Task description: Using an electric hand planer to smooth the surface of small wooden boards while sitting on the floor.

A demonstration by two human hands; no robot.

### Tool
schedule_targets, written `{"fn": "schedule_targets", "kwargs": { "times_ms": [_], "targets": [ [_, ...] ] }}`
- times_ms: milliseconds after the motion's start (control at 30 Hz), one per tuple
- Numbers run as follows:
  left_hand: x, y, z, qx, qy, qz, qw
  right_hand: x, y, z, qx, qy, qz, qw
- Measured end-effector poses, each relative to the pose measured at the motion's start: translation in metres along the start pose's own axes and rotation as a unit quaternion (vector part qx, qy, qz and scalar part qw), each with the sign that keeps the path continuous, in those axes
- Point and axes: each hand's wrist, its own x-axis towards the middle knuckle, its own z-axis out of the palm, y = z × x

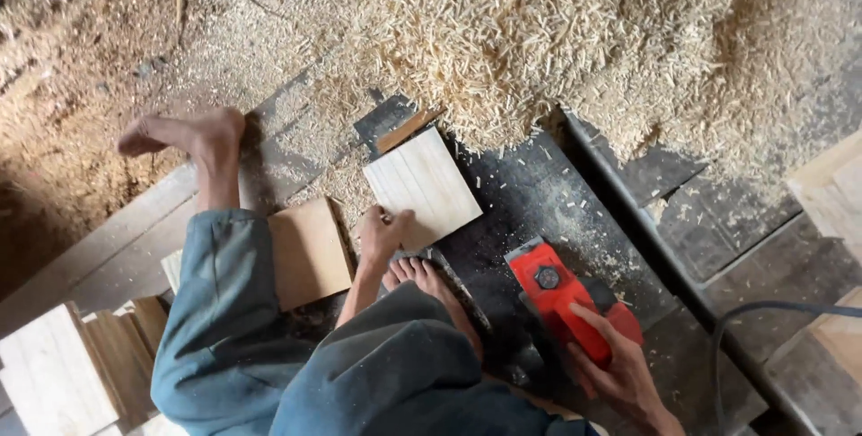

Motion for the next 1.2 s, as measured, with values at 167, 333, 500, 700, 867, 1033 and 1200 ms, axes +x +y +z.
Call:
{"fn": "schedule_targets", "kwargs": {
  "times_ms": [167,333,500,700,867,1033,1200],
  "targets": [
    [0.007,-0.016,0.018,-0.015,0.008,0.037,0.999,0.01,-0.022,0.005,-0.077,0.033,0.019,0.996],
    [0.022,-0.001,0.021,-0.038,0.003,0.03,0.999,0.032,-0.071,0.017,-0.131,0.052,0.075,0.987],
    [0.023,0.005,0.025,-0.084,0.022,0.114,0.99,0.074,-0.1,0.043,-0.074,0.09,-0.023,0.993],
    [-0.03,0.05,-0.003,-0.047,-0.016,0.111,0.993,0.114,-0.12,0.055,-0.09,0.066,-0.022,0.994],
    [0.017,0.004,0.011,-0.011,-0.025,0.134,0.991,0.162,-0.138,0.065,-0.076,0.057,-0.09,0.991],
    [0.016,0.002,0.012,-0.017,-0.023,0.13,0.991,0.233,-0.146,0.087,-0.065,0.028,-0.141,0.988],
    [0.019,-0.005,0.017,-0.048,-0.023,0.129,0.99,0.307,-0.184,0.107,-0.032,0.027,-0.202,0.978]
  ]
}}
